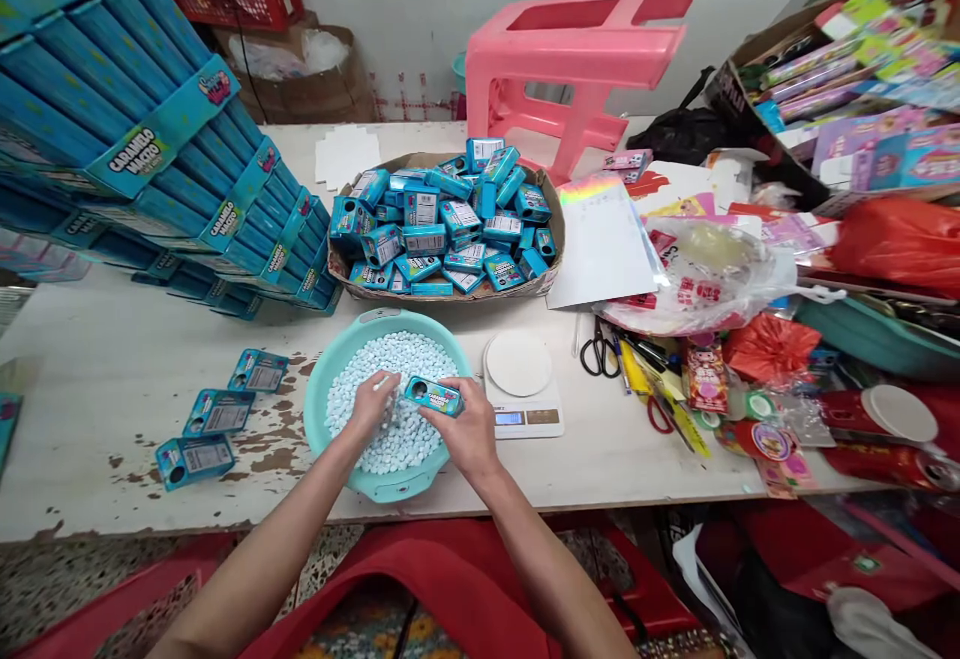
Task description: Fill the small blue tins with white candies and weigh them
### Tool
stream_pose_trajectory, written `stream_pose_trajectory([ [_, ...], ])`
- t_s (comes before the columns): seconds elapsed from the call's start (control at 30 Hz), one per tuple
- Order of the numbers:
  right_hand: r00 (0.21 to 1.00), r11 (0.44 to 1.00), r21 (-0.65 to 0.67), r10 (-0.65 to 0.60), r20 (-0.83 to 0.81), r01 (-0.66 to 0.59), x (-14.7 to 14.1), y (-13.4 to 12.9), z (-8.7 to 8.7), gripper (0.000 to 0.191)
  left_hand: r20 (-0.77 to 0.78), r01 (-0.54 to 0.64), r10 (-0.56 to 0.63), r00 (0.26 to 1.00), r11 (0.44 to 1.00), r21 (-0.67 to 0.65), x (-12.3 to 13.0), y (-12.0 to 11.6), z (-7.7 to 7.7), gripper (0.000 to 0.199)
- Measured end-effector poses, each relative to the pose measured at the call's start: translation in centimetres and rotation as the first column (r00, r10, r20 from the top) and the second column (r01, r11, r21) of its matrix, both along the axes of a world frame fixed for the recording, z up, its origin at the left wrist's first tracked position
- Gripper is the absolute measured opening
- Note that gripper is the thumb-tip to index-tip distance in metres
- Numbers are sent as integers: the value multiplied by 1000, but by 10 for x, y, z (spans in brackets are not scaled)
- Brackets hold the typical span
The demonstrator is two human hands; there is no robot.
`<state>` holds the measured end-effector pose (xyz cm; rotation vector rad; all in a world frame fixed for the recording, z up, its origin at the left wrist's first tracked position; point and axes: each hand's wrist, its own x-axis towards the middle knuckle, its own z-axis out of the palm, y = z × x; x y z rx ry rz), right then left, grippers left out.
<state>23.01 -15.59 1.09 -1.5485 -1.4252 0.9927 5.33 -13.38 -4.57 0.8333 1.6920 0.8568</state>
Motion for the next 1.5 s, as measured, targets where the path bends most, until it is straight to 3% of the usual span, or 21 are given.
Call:
stream_pose_trajectory([
  [0.1,995,997,46,51,84,-55,-3,-2,-3,33,195,-52,41,980,997,49,-2,1,34,30],
  [0.2,980,992,62,102,170,-114,-14,-3,-4,31,492,-174,73,868,971,162,6,1,65,25],
  [0.27,971,987,63,133,196,-148,-22,-4,0,30,586,-270,111,802,944,190,13,3,79,23],
  [0.37,966,981,71,161,202,-178,-29,-5,9,31,611,-354,149,777,907,228,18,6,88,20],
  [0.5,968,984,60,150,202,-165,-30,-2,18,30,584,-358,148,798,896,262,20,10,94,19],
  [0.87,979,989,31,139,148,-145,-30,3,18,29,531,-353,146,835,882,313,30,16,101,22],
  [1.13,984,990,47,129,120,-136,-28,7,18,30,487,-398,219,845,866,302,35,23,97,36],
  [1.33,990,993,19,116,78,-118,-28,10,11,30,531,-398,219,818,884,248,33,26,97,38],
  [1.5,988,992,30,116,101,-120,-30,14,10,28,478,-353,206,854,904,242,35,25,89,39],
])
